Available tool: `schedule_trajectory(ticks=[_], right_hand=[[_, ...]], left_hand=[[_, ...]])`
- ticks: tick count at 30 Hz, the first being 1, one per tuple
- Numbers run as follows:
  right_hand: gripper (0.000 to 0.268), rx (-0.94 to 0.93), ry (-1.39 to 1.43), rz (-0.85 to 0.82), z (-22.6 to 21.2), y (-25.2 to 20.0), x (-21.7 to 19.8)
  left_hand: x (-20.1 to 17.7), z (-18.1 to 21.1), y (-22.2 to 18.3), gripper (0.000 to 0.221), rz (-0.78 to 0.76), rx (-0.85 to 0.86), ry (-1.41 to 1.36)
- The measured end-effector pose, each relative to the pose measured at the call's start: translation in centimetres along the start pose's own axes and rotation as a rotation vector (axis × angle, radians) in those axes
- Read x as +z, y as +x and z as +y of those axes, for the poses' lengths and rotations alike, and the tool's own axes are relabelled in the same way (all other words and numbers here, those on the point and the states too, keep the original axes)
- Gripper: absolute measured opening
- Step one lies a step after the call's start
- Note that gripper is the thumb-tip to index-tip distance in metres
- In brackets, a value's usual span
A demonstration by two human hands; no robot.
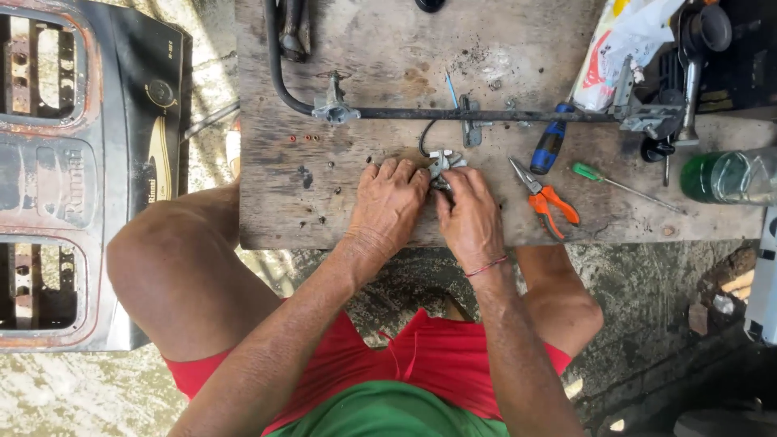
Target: Disassembling and repairing a gas stove valve component, including cleaning and applying sealant tape.
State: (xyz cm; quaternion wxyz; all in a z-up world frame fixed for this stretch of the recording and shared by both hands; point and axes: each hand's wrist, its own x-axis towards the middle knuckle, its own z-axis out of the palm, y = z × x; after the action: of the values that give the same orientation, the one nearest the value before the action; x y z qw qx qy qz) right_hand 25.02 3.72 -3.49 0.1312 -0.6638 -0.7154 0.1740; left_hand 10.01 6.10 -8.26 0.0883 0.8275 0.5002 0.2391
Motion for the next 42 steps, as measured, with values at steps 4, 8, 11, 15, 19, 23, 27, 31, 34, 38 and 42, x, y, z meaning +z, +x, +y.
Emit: schedule_trajectory(ticks=[4,8,11,15,19,23,27,31,34,38,42], right_hand=[[0.02,-0.094,-0.101,0.093,1.2,0.0,0.7],[0.012,-0.072,0.068,0.196,1.2,-0.2,-1.3],[0.011,-0.001,0.295,0.307,0.9,-1.7,-2.5],[0.014,0.1,0.606,0.384,1.0,-4.5,-2.8],[0.018,0.22,0.639,0.51,0.7,-6.0,-2.3],[0.025,0.224,0.652,0.368,0.1,-5.6,-2.2],[0.018,0.208,0.712,0.352,0.5,-5.8,-2.2],[0.016,0.123,0.595,0.38,0.7,-4.5,-3.5],[0.013,-0.051,0.229,0.427,3.0,-1.6,-4.0],[0.021,-0.032,-0.07,0.207,4.9,1.2,-4.1],[0.036,-0.003,-0.057,0.065,2.4,2.3,-4.3]], left_hand=[[-0.6,-0.2,-0.1,0.019,-0.017,0.0,-0.007],[-1.1,-0.3,0.1,0.029,-0.02,-0.018,-0.133],[-1.4,-0.6,-0.4,0.03,0.029,-0.105,-0.277],[-2.3,-0.3,-0.9,0.024,0.076,-0.34,-0.703],[-5.2,1.4,-0.9,0.022,0.166,-0.381,-0.868],[-6.1,0.1,-1.7,0.02,0.196,-0.562,-0.873],[-3.1,-0.8,-2.9,0.026,0.183,-0.522,-0.856],[-2.2,-1.2,-3.9,0.031,0.162,-0.5,-0.749],[-3.0,-1.3,-4.0,0.032,0.115,-0.498,-0.739],[-4.3,-0.9,-4.0,0.032,0.016,-0.565,-0.785],[-3.5,-1.4,-5.0,0.031,0.034,-0.583,-0.881]])
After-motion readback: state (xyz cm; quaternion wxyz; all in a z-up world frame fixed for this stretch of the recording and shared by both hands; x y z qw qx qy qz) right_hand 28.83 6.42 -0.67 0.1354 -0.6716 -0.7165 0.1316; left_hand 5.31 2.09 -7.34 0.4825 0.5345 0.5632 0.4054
